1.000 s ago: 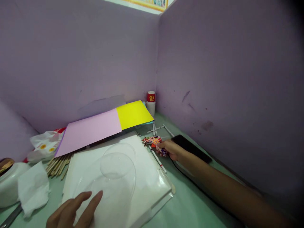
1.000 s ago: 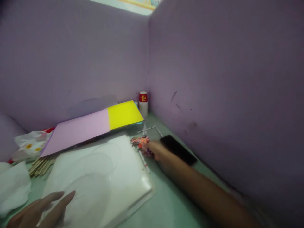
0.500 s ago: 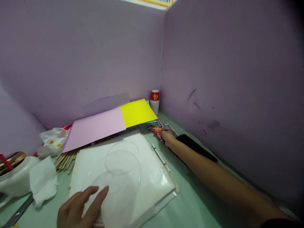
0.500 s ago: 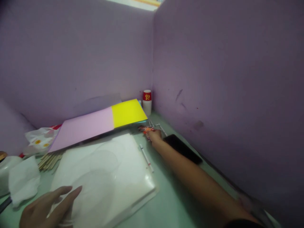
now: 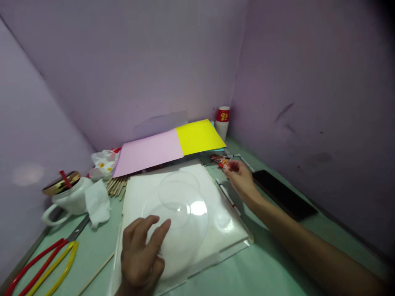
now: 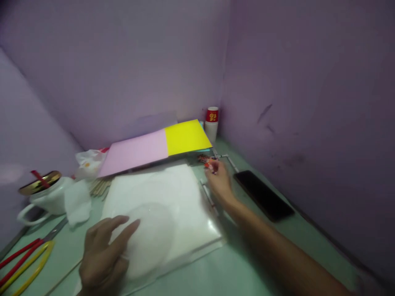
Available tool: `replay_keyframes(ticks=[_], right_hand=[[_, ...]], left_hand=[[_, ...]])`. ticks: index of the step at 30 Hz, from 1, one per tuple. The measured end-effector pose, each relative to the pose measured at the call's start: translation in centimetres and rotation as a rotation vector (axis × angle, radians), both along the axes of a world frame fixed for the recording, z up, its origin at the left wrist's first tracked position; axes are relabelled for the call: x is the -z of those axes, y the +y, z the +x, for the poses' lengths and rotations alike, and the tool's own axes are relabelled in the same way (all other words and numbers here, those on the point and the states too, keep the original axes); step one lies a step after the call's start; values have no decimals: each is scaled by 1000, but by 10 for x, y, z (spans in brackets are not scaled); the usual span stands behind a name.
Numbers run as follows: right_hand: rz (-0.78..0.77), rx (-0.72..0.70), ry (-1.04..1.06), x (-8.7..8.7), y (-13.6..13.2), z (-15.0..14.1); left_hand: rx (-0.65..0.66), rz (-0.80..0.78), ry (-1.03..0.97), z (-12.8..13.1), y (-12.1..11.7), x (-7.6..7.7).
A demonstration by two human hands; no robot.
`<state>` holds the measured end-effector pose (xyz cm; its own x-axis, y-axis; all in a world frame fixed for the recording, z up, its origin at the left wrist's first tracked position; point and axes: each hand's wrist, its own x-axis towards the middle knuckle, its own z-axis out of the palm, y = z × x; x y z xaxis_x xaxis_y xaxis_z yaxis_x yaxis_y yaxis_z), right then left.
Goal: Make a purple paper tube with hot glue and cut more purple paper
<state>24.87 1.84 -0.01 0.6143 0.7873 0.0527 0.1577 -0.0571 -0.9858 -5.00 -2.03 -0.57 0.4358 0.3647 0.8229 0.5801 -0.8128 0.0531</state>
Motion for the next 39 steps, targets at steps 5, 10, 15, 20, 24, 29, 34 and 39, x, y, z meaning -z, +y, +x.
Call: replay_keyframes(ticks=[5,10,15,20,24,29,34,39], right_hand=[[-182,-559,788,-24,-45,-49],[-231,-859,1220,-23,-61,-68],[-154,-871,1234,-14,-63,-68],[-219,-802,1246,-12,-65,-72],[-182,-726,1168,-6,-63,-74],[-81,-792,963,2,-61,-81],[-80,-568,212,-12,-51,-55],[-276,22,-678,-15,-38,-2]], left_hand=[[18,37,2,3,-2,1],[57,43,39,14,-6,1],[110,66,35,21,-11,-2],[63,21,-9,24,-16,1],[-158,-317,-462,26,-16,0],[116,-1288,-1046,27,-14,-18],[-47,-1335,-1123,26,-9,-25],[-213,-1192,-1241,17,2,-31]])
